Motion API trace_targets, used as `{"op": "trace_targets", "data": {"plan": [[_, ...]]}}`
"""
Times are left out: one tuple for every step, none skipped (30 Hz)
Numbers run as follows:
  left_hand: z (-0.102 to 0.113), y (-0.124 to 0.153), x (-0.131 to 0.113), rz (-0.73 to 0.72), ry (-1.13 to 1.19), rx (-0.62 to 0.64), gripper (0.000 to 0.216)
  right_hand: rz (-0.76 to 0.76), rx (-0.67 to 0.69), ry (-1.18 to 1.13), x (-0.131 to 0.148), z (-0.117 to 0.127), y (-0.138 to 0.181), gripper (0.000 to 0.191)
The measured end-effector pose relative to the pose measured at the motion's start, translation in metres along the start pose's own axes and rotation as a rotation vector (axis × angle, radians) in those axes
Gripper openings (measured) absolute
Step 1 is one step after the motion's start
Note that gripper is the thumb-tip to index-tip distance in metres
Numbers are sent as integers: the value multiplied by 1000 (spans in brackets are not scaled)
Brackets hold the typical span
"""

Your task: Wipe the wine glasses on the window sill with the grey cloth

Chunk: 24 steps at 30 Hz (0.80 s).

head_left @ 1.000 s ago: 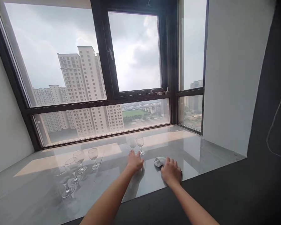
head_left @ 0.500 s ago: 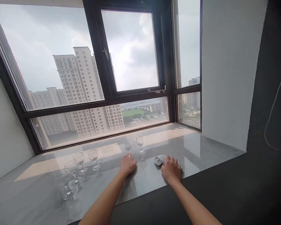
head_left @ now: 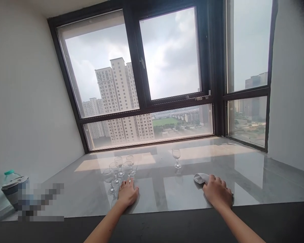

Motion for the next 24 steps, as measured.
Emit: {"op": "trace_targets", "data": {"plan": [[0, -2, 6, 18, -3, 14, 69, 0, 4, 0, 0, 0, 0, 30], [-1, -3, 11, 36, -4, 31, 69, 0, 4, 0, 0, -1, 0, 30], [-2, -3, 14, 55, -4, 48, 69, -1, 1, 1, 0, -1, -1, 29], [-2, -2, 16, 74, -4, 59, 69, -1, -5, 2, 0, -1, -1, 29], [-2, 1, 16, 92, -7, 59, 69, -1, -11, 3, 0, -1, -1, 29], [-1, 5, 14, 107, -14, 51, 68, -1, -16, 5, 0, -1, -1, 28], [1, 10, 9, 114, -26, 42, 67, -4, -19, 7, 0, -1, -1, 28], [3, 16, 0, 104, -39, 33, 65, -5, -22, 9, 0, -1, -1, 28], [6, 21, -12, 73, -50, 24, 62, -6, -24, 10, 0, -1, -1, 28], [8, 26, -29, 17, -51, 21, 59, -8, -26, 12, 0, -1, -1, 28], [11, 30, -51, -68, -39, 13, 55, -5, -26, 12, 0, -1, -1, 28], [15, 33, -76, -168, -13, 0, 54, 0, -24, 10, 0, -1, -1, 29], [18, 34, -103, -262, 27, 4, 54, 6, -20, 6, 0, -1, -1, 29], [20, 33, -132, -365, 70, 25, 55, 10, -14, 2, 0, -1, -1, 30], [22, 30, -158, -428, 100, 32, 56, 13, -9, -2, 1, -1, -1, 30], [24, 23, -182, -465, 116, 34, 57, 11, -10, -6, 1, 0, 0, 31], [25, 13, -203, -475, 123, 38, 60, 8, -16, -8, 1, 1, 0, 31], [26, 2, -222, -471, 131, 42, 63, 1, -25, -9, 1, 3, 0, 32], [26, -11, -239, -463, 136, 42, 66, -8, -33, -12, 1, 4, 0, 32], [26, -23, -252, -443, 140, 41, 67, -15, -36, -16, 1, 5, 0, 32], [24, -35, -264, -424, 139, 52, 67, -27, -35, -22, 0, 6, 0, 32], [23, -45, -274, -415, 139, 61, 67, -35, -33, -26, 0, 6, 0, 32], [22, -53, -282, -416, 140, 69, 66, -41, -34, -32, 0, 6, -1, 32], [20, -60, -289, -424, 140, 76, 64, -44, -34, -39, 0, 5, -2, 32]]}}
Point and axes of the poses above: each hand's wrist, its own y-axis away from the middle knuckle, its own z-axis out of the back of the hand, x = y × z, the point moved 8 cm from there along -y, towards the middle knuckle, and after that the axes turned 6 degrees about -y, right-handed, at the moved point
